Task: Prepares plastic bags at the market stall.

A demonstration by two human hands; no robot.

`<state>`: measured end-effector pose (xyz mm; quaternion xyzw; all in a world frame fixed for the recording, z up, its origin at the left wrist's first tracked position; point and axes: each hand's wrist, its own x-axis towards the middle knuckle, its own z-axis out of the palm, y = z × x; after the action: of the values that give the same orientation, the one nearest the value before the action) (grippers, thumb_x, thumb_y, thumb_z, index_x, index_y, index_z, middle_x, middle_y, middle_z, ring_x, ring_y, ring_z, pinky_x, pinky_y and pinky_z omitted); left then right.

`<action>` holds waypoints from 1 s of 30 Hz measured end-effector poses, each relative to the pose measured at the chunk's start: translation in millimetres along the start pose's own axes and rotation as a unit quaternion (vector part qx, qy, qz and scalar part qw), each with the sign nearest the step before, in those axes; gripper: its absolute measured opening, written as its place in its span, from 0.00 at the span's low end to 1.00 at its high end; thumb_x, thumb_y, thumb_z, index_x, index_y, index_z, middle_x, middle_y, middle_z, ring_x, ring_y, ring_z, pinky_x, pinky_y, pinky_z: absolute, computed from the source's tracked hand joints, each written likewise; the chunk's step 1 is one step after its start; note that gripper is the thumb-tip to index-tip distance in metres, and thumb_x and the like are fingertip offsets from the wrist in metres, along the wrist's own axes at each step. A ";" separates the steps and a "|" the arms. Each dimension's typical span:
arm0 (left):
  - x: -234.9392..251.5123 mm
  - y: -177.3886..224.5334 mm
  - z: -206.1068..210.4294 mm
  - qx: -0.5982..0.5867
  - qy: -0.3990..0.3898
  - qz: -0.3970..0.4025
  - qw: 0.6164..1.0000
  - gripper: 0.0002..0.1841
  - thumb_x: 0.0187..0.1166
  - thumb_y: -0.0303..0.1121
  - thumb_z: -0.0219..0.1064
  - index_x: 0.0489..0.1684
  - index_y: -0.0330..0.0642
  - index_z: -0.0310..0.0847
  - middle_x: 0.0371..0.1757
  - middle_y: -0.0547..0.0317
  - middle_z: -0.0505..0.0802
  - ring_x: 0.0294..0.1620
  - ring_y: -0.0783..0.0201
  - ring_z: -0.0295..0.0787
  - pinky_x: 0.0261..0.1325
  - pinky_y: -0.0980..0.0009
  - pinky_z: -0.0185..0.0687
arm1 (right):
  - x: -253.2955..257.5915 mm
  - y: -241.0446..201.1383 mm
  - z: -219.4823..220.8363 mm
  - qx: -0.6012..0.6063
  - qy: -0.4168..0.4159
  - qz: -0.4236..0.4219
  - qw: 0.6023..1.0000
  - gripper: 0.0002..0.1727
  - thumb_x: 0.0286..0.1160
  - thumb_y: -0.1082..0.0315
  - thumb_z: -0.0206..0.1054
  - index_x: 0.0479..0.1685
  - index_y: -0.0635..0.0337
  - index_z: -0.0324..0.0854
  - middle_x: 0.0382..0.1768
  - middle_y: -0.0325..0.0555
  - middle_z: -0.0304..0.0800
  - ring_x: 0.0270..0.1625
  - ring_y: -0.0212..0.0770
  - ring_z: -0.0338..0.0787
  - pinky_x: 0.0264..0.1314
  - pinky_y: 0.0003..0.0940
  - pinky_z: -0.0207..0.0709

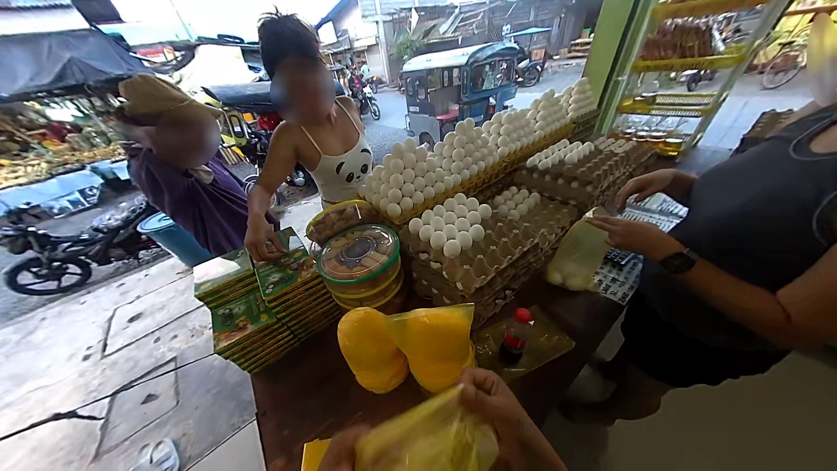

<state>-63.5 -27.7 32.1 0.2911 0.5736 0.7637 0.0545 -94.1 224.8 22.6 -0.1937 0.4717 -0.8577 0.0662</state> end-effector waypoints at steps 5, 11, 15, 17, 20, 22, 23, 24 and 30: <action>109.4 -9.9 -7.2 -0.118 0.266 -0.093 0.952 0.19 0.93 0.31 0.41 0.48 0.44 0.84 0.38 0.68 0.95 0.39 0.79 0.92 0.45 0.79 0.90 | 66.1 -34.2 -28.1 -0.069 0.206 0.026 0.976 0.16 0.87 0.70 0.51 0.66 0.64 0.75 0.40 0.41 0.88 0.38 0.32 0.90 0.44 0.31 0.88; 163.0 -87.1 -41.9 0.346 0.210 -0.166 0.899 0.17 0.84 0.21 0.57 0.66 0.19 0.76 0.61 0.32 0.88 0.63 0.51 0.86 0.71 0.59 0.78 | 112.9 -15.9 -86.2 -0.342 0.274 0.092 0.894 0.18 0.81 0.74 0.64 0.67 0.70 0.77 0.49 0.56 0.89 0.46 0.41 0.89 0.51 0.38 0.83; 144.5 -123.3 -15.7 0.488 0.192 -0.226 0.821 0.16 0.85 0.25 0.59 0.65 0.32 0.86 0.64 0.33 0.89 0.69 0.40 0.85 0.76 0.47 0.76 | 99.9 44.5 -115.7 -0.381 0.274 0.161 0.868 0.16 0.80 0.76 0.64 0.63 0.71 0.81 0.59 0.64 0.88 0.62 0.54 0.88 0.68 0.52 0.80; 128.2 -134.1 -8.9 0.403 0.236 -0.244 0.850 0.17 0.87 0.28 0.57 0.66 0.26 0.82 0.63 0.31 0.88 0.68 0.42 0.85 0.76 0.49 0.74 | 86.2 69.7 -120.7 -0.392 0.287 0.166 0.858 0.16 0.80 0.76 0.63 0.62 0.73 0.81 0.58 0.67 0.88 0.63 0.58 0.87 0.70 0.56 0.77; 120.9 -131.9 -9.4 0.376 0.221 -0.296 0.850 0.16 0.85 0.28 0.60 0.61 0.23 0.83 0.58 0.30 0.90 0.65 0.41 0.87 0.74 0.48 0.76 | 71.5 84.9 -120.9 -0.426 0.302 0.157 0.838 0.18 0.77 0.80 0.63 0.64 0.77 0.79 0.59 0.72 0.86 0.65 0.63 0.86 0.73 0.59 0.74; 129.9 -130.8 -15.3 0.419 0.163 -0.363 0.816 0.15 0.86 0.30 0.59 0.61 0.32 0.86 0.58 0.35 0.92 0.64 0.41 0.88 0.72 0.43 0.78 | 64.1 92.8 -119.9 -0.439 0.314 0.164 0.825 0.20 0.77 0.81 0.63 0.68 0.77 0.77 0.63 0.74 0.84 0.70 0.63 0.83 0.78 0.58 0.71; 133.5 -132.6 -18.7 0.423 0.146 -0.381 0.809 0.15 0.87 0.31 0.58 0.62 0.36 0.87 0.59 0.37 0.92 0.65 0.42 0.88 0.72 0.43 0.78 | 61.9 97.1 -121.4 -0.431 0.324 0.161 0.826 0.20 0.78 0.81 0.62 0.69 0.77 0.77 0.64 0.74 0.84 0.71 0.63 0.83 0.79 0.58 0.70; 134.7 -132.5 -21.4 0.413 0.133 -0.387 0.814 0.16 0.87 0.31 0.57 0.62 0.36 0.87 0.60 0.38 0.92 0.66 0.43 0.88 0.73 0.43 0.77 | 59.6 99.9 -125.3 -0.418 0.328 0.155 0.833 0.21 0.77 0.82 0.61 0.69 0.77 0.76 0.64 0.74 0.84 0.70 0.62 0.83 0.78 0.57 0.71; 125.0 -108.0 -22.5 0.276 0.165 -0.252 0.913 0.29 0.75 0.22 0.67 0.80 0.31 0.71 0.73 0.36 0.84 0.76 0.49 0.80 0.80 0.52 0.74 | 54.8 53.6 -148.9 -0.263 0.134 -0.003 0.956 0.48 0.69 0.55 0.69 0.84 0.77 0.55 0.79 0.58 0.72 0.77 0.33 0.76 0.78 0.32 0.73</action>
<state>-205.1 41.8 -22.0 0.0101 0.8163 0.5736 0.0668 -206.8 296.0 -78.9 -0.0890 0.6845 -0.7216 -0.0530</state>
